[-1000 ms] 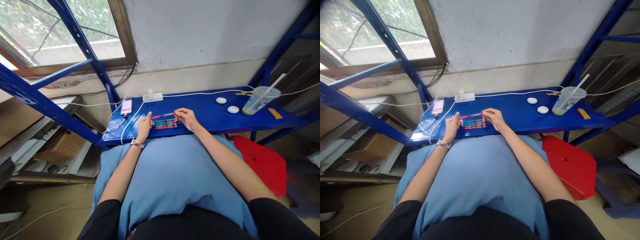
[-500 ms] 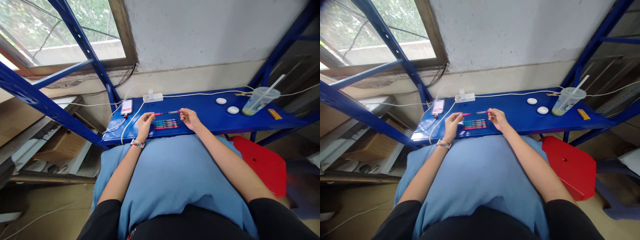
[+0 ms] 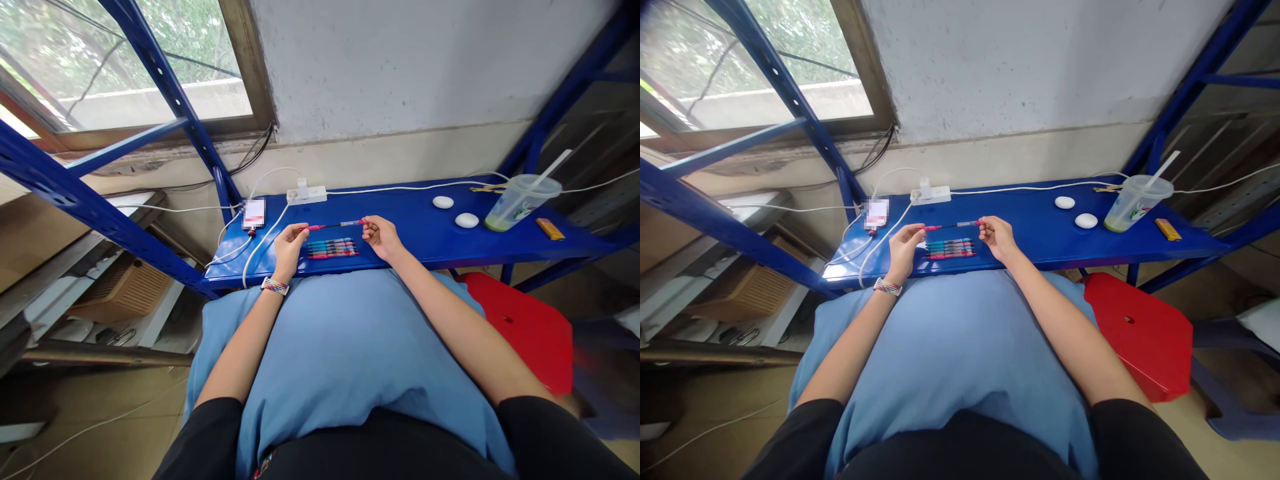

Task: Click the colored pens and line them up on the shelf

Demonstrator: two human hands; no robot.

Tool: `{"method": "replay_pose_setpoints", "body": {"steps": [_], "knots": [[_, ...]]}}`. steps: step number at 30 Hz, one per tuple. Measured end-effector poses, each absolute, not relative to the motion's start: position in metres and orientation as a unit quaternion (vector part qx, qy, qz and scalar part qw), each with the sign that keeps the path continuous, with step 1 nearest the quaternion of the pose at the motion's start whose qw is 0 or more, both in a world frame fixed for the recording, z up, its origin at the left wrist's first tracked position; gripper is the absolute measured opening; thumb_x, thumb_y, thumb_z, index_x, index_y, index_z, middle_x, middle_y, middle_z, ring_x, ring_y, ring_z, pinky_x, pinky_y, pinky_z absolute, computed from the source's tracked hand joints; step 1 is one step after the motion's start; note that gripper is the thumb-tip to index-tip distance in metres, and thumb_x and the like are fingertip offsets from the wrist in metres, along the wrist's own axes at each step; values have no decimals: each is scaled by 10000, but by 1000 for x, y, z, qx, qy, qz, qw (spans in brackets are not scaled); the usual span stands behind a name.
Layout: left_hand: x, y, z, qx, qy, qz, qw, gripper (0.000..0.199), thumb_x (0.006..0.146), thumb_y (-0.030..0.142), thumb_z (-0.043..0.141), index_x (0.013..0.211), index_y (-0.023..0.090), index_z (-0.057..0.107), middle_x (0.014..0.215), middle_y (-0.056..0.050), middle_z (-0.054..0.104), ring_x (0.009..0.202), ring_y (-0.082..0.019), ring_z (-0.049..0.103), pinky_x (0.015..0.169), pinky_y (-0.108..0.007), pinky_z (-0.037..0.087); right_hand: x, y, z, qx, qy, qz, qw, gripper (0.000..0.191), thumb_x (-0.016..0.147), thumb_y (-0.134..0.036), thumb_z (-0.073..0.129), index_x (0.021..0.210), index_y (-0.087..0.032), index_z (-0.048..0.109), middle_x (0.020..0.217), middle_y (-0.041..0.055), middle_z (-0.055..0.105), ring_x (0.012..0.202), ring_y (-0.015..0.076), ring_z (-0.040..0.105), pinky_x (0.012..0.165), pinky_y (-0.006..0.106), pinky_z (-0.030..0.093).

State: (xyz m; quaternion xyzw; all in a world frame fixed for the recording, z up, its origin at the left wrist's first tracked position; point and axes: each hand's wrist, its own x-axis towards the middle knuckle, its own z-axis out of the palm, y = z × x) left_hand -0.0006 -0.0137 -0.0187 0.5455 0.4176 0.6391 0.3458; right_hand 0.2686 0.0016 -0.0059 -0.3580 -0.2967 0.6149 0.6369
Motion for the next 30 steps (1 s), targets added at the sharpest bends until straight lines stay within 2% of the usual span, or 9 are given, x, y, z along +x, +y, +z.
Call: {"method": "replay_pose_setpoints", "body": {"steps": [11,16,19,23,25,27,30], "knots": [[-1,-14,-19,555,422,633,337,245,899,369,846,1076,200,832,944,-65,819,897,-210,760,847,-348,613,267,0,-4,-372,-293,608,637,157,827,-177,841,773,-198,695,613,-24,674,487,73,579,463,161,505],[2,-23,-13,616,410,577,347,267,904,436,862,1049,211,855,1030,-75,845,951,-225,771,872,-348,601,263,-9,1,-347,-367,632,588,195,813,-219,922,791,-188,731,669,1,714,553,93,630,508,178,567],[2,-27,-8,637,421,552,336,276,928,482,834,944,207,851,899,-56,830,835,-203,741,786,-327,576,262,-11,3,-338,-379,638,578,206,814,-235,948,794,-185,749,683,6,728,569,93,640,525,177,590],[2,-27,-8,650,440,540,304,392,994,507,752,753,200,774,745,-41,773,694,-171,668,710,-317,540,262,-11,3,-343,-380,638,576,211,840,-235,944,772,-176,753,674,11,728,558,89,634,514,169,588],[3,-25,-9,653,424,548,306,320,996,487,760,849,204,791,829,-47,798,758,-184,707,751,-328,566,262,-11,3,-345,-379,638,575,221,849,-237,943,763,-175,749,670,10,726,555,87,632,513,168,587],[4,-24,-12,660,389,564,307,231,986,445,786,988,215,803,987,-65,821,932,-218,763,853,-357,601,261,-11,2,-350,-376,638,574,229,852,-239,946,761,-174,746,671,11,726,555,86,634,516,164,586],[5,-23,-13,669,347,582,305,207,954,391,832,1074,229,780,1162,-83,809,1142,-253,764,1000,-405,607,260,-11,2,-353,-370,641,572,229,857,-242,945,766,-170,748,674,10,726,554,83,639,519,154,584]]}}
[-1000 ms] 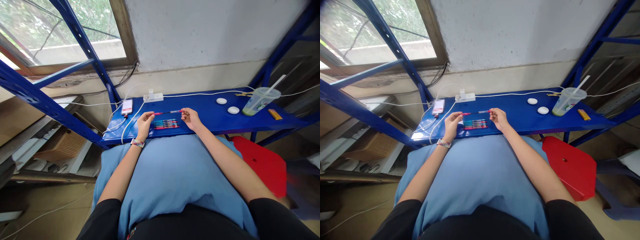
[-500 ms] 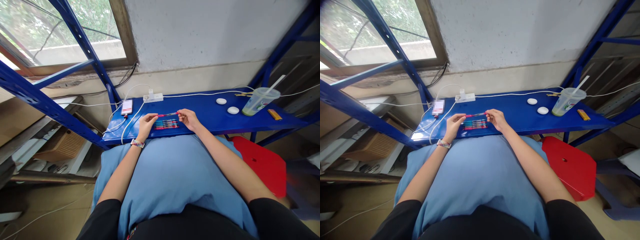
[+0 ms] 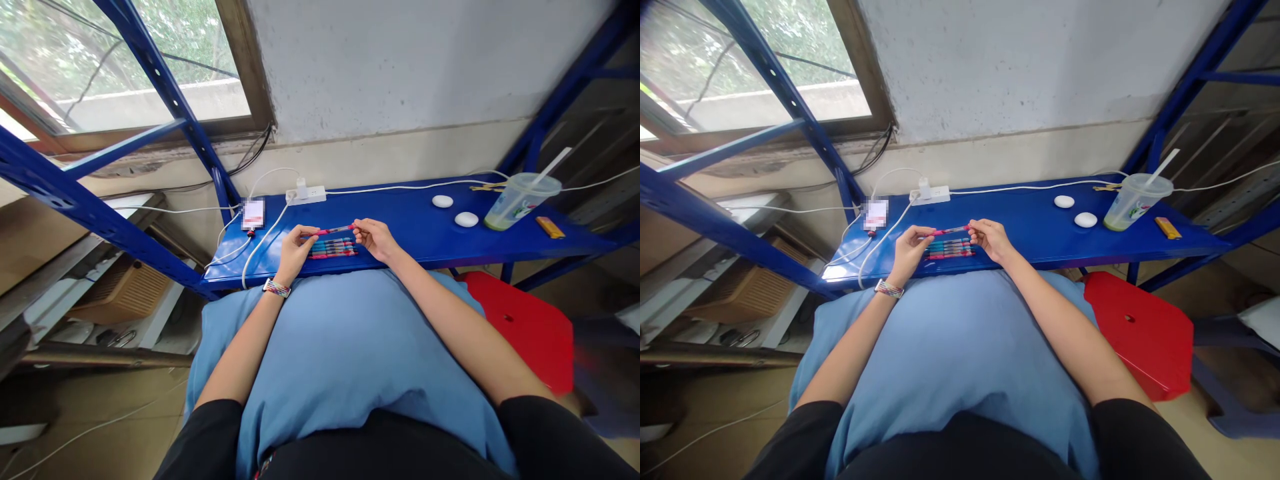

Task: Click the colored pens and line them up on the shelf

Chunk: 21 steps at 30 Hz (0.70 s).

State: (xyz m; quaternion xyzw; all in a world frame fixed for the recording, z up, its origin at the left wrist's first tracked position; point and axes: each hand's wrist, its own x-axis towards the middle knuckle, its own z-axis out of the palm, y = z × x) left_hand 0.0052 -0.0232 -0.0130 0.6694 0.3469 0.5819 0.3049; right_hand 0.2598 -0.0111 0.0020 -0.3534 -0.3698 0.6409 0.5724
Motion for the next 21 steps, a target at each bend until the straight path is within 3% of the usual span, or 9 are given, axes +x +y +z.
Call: {"method": "replay_pose_setpoints", "body": {"steps": [2,6,10,14,19,21], "knots": [[6,-24,-12,657,355,585,316,265,946,390,844,1139,237,746,1143,-76,810,1119,-246,773,1006,-407,608,259,-12,3,-352,-365,642,575,218,863,-239,939,773,-165,754,677,9,727,555,79,641,522,146,584],[6,-24,-11,640,397,569,330,287,1022,445,735,1221,239,710,878,-29,781,884,-206,772,876,-373,615,257,-13,5,-349,-361,646,575,211,868,-225,931,769,-165,756,670,5,725,553,76,637,521,140,587],[5,-24,-11,662,391,566,296,435,904,394,873,1281,257,703,1126,-66,806,996,-208,757,868,-339,595,256,-14,6,-352,-361,644,575,240,856,-242,950,764,-186,735,668,-3,726,551,81,639,522,150,597],[5,-25,-10,658,407,553,309,327,1022,471,722,1256,242,738,927,-52,794,911,-219,765,850,-359,588,256,-14,6,-354,-362,644,574,262,854,-253,956,771,-200,714,677,-5,731,543,84,638,530,164,605],[5,-25,-11,669,385,560,300,531,911,407,859,1392,277,675,1220,-86,781,1112,-235,743,945,-366,593,255,-14,5,-354,-357,644,577,256,858,-240,954,770,-194,717,677,-4,731,550,82,645,539,158,604],[5,-25,-11,661,397,559,306,409,989,459,767,1342,260,706,1100,-76,790,1021,-226,755,922,-373,595,255,-14,5,-352,-359,646,574,249,861,-241,950,772,-192,723,679,-2,731,554,82,647,541,157,604]]}}
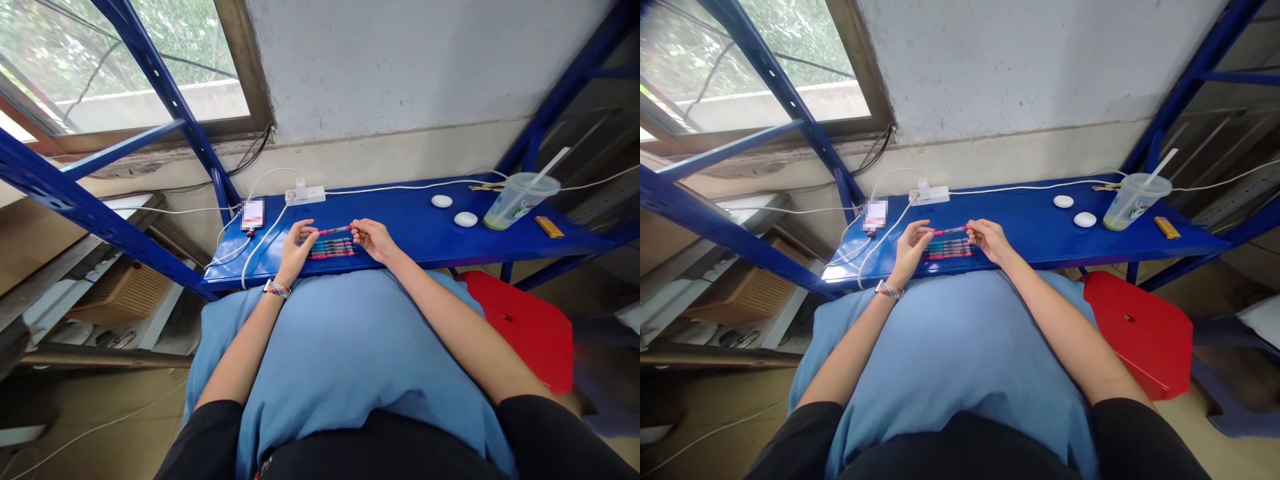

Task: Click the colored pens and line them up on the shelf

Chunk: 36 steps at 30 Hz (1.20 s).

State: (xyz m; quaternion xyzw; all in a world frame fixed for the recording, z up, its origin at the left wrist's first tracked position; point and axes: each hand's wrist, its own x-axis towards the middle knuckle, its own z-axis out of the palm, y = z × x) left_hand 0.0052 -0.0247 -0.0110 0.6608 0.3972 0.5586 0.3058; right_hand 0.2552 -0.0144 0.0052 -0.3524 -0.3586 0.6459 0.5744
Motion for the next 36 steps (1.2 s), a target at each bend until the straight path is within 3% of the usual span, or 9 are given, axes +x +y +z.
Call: {"method": "replay_pose_setpoints", "body": {"steps": [3,7,11,13,17,22,30,36], "knots": [[5,-25,-11,665,399,557,297,357,1035,463,700,1321,251,717,935,-45,780,923,-222,756,911,-386,589,255,-15,5,-353,-361,648,570,238,866,-235,942,771,-185,730,677,-1,728,556,81,647,546,156,604],[7,-26,-10,677,389,561,275,490,932,395,842,1379,264,690,1176,-78,801,1109,-242,749,972,-379,578,255,-15,6,-353,-356,645,577,234,866,-221,940,766,-179,732,672,0,725,559,79,646,543,154,600],[8,-26,-10,659,423,548,294,293,1032,469,705,1173,227,791,1089,-81,821,998,-243,764,911,-384,589,255,-15,5,-354,-360,645,574,253,850,-239,956,768,-192,721,676,-4,729,554,82,643,546,163,606],[9,-26,-10,665,416,551,285,255,1006,444,742,1115,222,803,1073,-80,825,991,-246,766,912,-389,592,255,-15,5,-356,-362,644,573,258,842,-241,962,766,-193,720,675,-5,728,555,82,646,551,161,610],[9,-26,-9,661,397,577,269,279,934,385,835,1162,230,785,1053,-73,827,1000,-238,773,947,-389,595,255,-14,3,-352,-366,640,576,247,838,-239,963,773,-196,729,694,0,742,571,83,655,558,160,621],[8,-27,-9,658,414,545,312,267,995,467,754,1060,220,833,994,-81,840,953,-251,783,885,-387,607,255,-14,3,-352,-372,637,576,230,820,-236,969,800,-205,741,710,0,756,587,96,674,587,182,646],[8,-27,-11,681,399,556,261,166,970,359,781,1065,237,839,1111,-83,835,1058,-262,765,958,-410,593,255,-13,3,-357,-365,640,574,192,838,-199,942,785,-180,758,694,13,748,574,91,666,572,171,634],[9,-30,-7,657,421,550,298,253,972,456,789,1060,228,855,1044,-81,848,950,-250,767,876,-387,605,253,-15,5,-364,-367,632,578,190,832,-195,942,797,-183,756,698,12,752,579,97,675,598,183,647]]}}
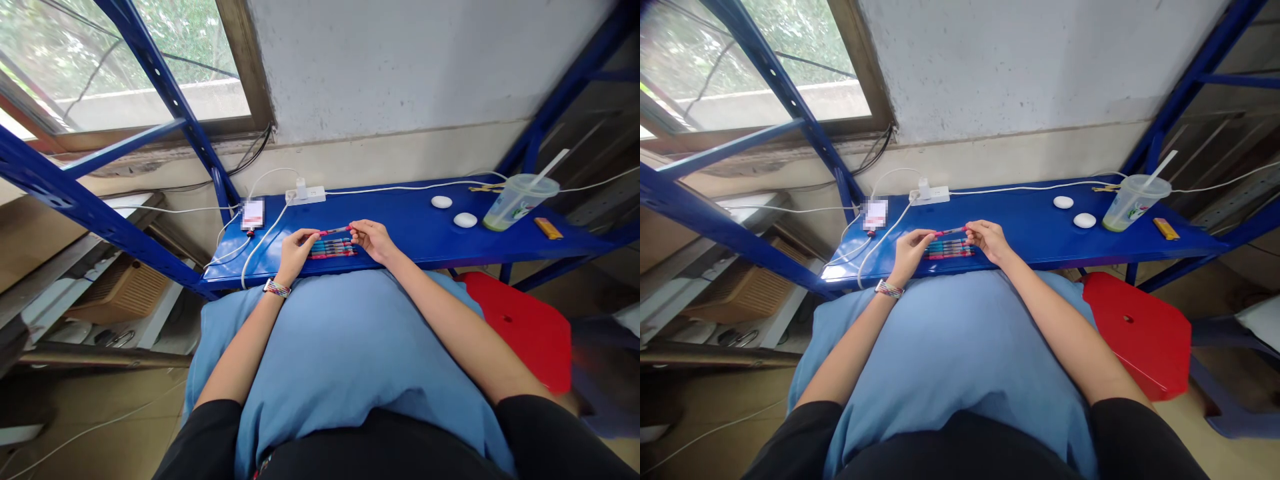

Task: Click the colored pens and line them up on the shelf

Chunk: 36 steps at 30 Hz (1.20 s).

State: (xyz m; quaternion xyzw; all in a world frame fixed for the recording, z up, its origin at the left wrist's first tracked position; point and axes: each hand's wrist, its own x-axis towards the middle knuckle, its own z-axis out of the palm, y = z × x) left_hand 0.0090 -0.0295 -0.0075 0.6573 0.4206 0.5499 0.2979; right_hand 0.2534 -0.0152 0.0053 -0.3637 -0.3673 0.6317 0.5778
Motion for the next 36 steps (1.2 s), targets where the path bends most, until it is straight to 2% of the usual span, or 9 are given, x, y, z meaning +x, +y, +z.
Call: {"method": "replay_pose_setpoints", "body": {"steps": [8,12,15,18,24,29,36], "knots": [[7,-27,-10,682,408,556,245,201,966,418,805,1067,255,867,1078,-83,850,1023,-271,772,959,-432,599,254,-14,3,-364,-361,638,574,173,837,-169,920,793,-178,753,684,13,741,566,100,668,588,183,637],[8,-27,-9,657,406,575,270,222,946,430,830,1074,252,861,1096,-83,848,1020,-269,784,961,-439,622,256,-14,5,-311,-320,707,549,81,926,-242,823,956,-174,791,730,17,758,611,113,696,621,191,649],[9,-26,-9,639,399,594,282,245,926,428,849,1084,241,846,1122,-88,840,1046,-271,786,981,-444,630,258,-15,8,-263,-281,770,509,202,984,-309,702,1107,-173,787,829,52,805,685,147,739,636,223,666],[10,-25,-9,627,396,603,292,261,918,417,858,1099,230,834,1125,-93,834,1059,-267,784,990,-437,629,258,-16,8,-232,-254,794,500,253,982,-249,630,1178,-164,765,938,76,836,761,160,770,653,223,672],[11,-27,-9,634,390,595,303,263,909,430,872,1067,221,848,1103,-90,840,1041,-258,789,962,-405,628,258,-13,5,-204,-214,809,508,198,998,-117,589,1152,-155,708,828,44,784,704,121,754,660,172,666],[12,-28,-8,619,386,601,327,302,891,458,886,1072,219,852,1090,-87,847,1038,-258,795,969,-408,636,259,-12,4,-180,-193,824,501,287,1043,-104,456,1233,-131,670,847,63,780,705,140,761,625,211,682],[13,-27,-8,614,384,600,339,276,888,434,890,1056,218,853,1082,-87,849,1027,-256,797,971,-413,634,260,-12,3,-178,-182,823,508,220,987,-117,532,1142,-152,684,770,45,735,671,137,727,606,193,667]]}}
